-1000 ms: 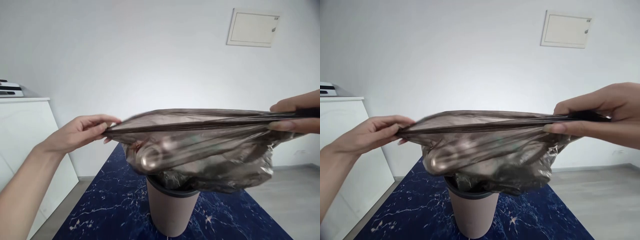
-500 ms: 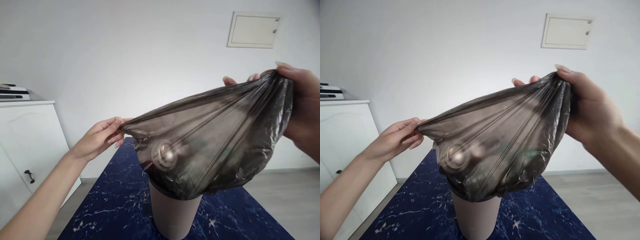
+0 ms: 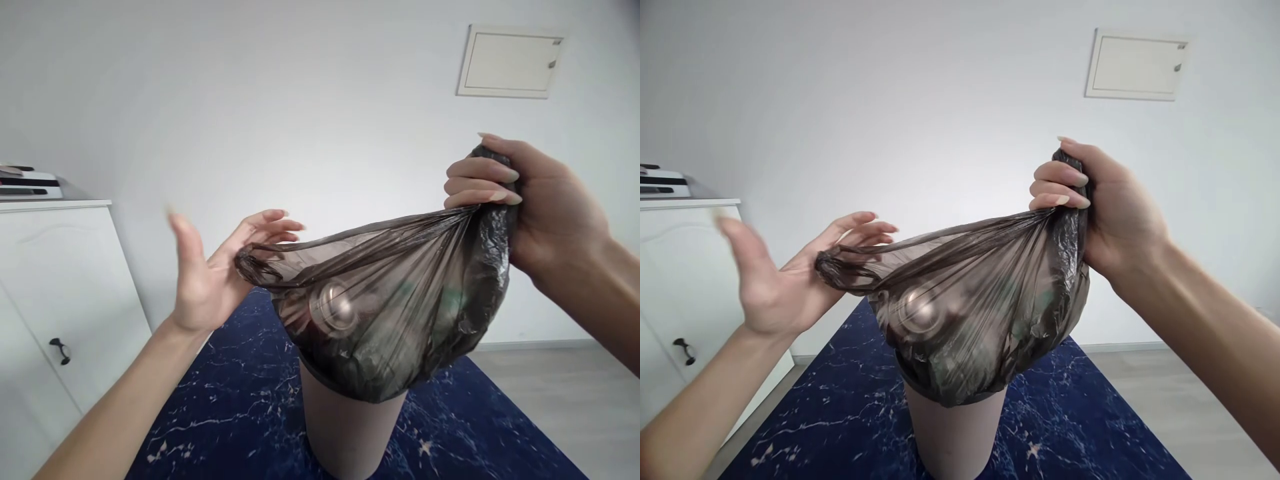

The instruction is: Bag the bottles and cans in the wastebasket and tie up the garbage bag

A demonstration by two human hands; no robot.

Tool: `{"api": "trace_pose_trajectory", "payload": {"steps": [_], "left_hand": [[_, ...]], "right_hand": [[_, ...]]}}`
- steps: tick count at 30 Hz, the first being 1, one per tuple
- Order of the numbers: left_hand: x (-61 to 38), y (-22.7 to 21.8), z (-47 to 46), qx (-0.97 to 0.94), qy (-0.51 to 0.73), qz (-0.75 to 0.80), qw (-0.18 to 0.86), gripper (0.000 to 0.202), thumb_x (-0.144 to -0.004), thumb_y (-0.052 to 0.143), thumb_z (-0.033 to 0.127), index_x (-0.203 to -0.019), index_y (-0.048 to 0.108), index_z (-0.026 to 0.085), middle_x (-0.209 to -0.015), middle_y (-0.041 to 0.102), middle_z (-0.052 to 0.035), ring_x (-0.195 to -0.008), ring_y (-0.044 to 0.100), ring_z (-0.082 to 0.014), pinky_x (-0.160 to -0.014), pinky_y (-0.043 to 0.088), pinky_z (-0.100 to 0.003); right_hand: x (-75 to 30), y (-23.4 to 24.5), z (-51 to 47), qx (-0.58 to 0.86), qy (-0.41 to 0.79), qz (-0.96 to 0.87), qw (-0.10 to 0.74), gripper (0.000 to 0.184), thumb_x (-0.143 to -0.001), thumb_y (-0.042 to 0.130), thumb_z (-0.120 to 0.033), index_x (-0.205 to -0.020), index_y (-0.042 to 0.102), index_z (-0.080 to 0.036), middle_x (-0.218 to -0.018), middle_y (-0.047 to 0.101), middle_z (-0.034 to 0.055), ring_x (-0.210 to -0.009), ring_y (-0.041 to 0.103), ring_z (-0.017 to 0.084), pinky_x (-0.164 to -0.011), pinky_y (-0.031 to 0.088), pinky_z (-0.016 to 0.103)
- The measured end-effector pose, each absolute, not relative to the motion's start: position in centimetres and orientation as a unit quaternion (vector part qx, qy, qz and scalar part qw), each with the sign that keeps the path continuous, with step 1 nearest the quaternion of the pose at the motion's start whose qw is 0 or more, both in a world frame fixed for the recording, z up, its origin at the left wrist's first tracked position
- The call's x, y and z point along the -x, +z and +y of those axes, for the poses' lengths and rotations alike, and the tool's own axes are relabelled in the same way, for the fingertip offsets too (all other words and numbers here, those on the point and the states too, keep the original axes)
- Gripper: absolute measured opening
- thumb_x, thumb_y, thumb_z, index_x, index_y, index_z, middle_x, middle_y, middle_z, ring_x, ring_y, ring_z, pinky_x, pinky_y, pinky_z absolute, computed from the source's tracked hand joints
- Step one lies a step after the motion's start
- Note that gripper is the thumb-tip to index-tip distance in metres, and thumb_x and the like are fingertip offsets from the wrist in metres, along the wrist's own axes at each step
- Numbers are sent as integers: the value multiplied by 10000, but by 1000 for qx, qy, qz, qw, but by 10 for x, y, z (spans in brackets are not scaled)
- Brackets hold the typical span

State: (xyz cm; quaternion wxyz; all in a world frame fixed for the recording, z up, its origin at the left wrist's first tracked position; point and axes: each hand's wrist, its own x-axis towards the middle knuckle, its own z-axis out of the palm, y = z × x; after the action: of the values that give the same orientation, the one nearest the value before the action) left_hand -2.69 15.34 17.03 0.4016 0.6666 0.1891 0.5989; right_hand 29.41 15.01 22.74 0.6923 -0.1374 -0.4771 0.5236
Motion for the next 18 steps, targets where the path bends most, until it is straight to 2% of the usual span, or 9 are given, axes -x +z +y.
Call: {"api": "trace_pose_trajectory", "payload": {"steps": [1, 3, 5, 7, 9, 11, 13, 16, 18], "left_hand": [[28, 172, 149, -709, 558, 181, 391, 1024, -620, 768, 979, -1308, 782, 221, -1382, 745, -158, -1346, 655, -425, -1031, 642, -502], [28, 173, 144, -796, 459, 212, 334, 981, -697, 795, 909, -1438, 713, 272, -1489, 699, -133, -1417, 619, -432, -1115, 595, -542], [27, 171, 144, -849, 381, 282, 234, 752, -869, 806, 728, -1482, 682, 311, -1538, 674, -92, -1411, 636, -377, -1154, 571, -505], [23, 168, 147, -859, 358, 335, 146, 502, -1012, 715, 588, -1431, 722, 313, -1496, 707, -66, -1365, 671, -328, -1147, 570, -469], [17, 166, 150, -854, 378, 343, 102, 399, -1080, 616, 558, -1329, 788, 298, -1382, 777, -58, -1286, 721, -298, -1118, 585, -440], [12, 166, 154, -841, 413, 338, 82, 388, -1111, 564, 543, -1234, 833, 292, -1269, 827, -48, -1217, 758, -274, -1109, 588, -412], [7, 168, 155, -822, 458, 331, 67, 383, -1122, 554, 533, -1217, 839, 296, -1254, 834, -34, -1235, 754, -257, -1138, 567, -389], [-2, 171, 155, -793, 518, 314, 63, 372, -1126, 560, 525, -1308, 784, 292, -1353, 793, -36, -1315, 709, -250, -1164, 546, -381], [-9, 171, 155, -781, 543, 300, 75, 374, -1122, 573, 521, -1351, 737, 274, -1384, 768, -53, -1323, 698, -252, -1151, 553, -389]], "right_hand": [[-295, 228, 151, 127, 536, -471, 689, 478, -1030, 682, -133, -711, 343, -239, -651, 245, -103, -459, 193, 23, -465, 381, 101], [-298, 229, 155, 116, 545, -475, 681, 537, -951, 780, -112, -730, 311, -251, -639, 261, -113, -452, 218, 14, -462, 394, 108], [-301, 230, 158, 108, 545, -480, 679, 573, -902, 821, -93, -748, 296, -263, -634, 277, -120, -449, 245, 12, -464, 405, 121], [-301, 231, 161, 96, 551, -462, 688, 542, -921, 787, -81, -760, 304, -267, -633, 301, -122, -450, 262, 12, -463, 399, 122], [-300, 233, 164, 85, 560, -423, 707, 478, -993, 692, -84, -754, 319, -264, -620, 316, -121, -446, 254, 15, -449, 377, 115], [-296, 237, 168, 74, 564, -377, 731, 452, -1079, 564, -120, -725, 320, -260, -597, 320, -119, -440, 247, 15, -441, 364, 100], [-295, 246, 171, 63, 563, -333, 754, 490, -1139, 437, -169, -680, 292, -259, -568, 307, -120, -429, 236, 10, -431, 347, 80], [-300, 270, 173, 44, 561, -289, 775, 519, -1143, 247, -195, -645, 125, -274, -528, 278, -113, -420, 224, -3, -424, 301, 71], [-310, 287, 173, 17, 549, -286, 785, 408, -1092, 125, -238, -711, -8, -299, -532, 273, -100, -428, 272, -14, -429, 273, 137]]}}
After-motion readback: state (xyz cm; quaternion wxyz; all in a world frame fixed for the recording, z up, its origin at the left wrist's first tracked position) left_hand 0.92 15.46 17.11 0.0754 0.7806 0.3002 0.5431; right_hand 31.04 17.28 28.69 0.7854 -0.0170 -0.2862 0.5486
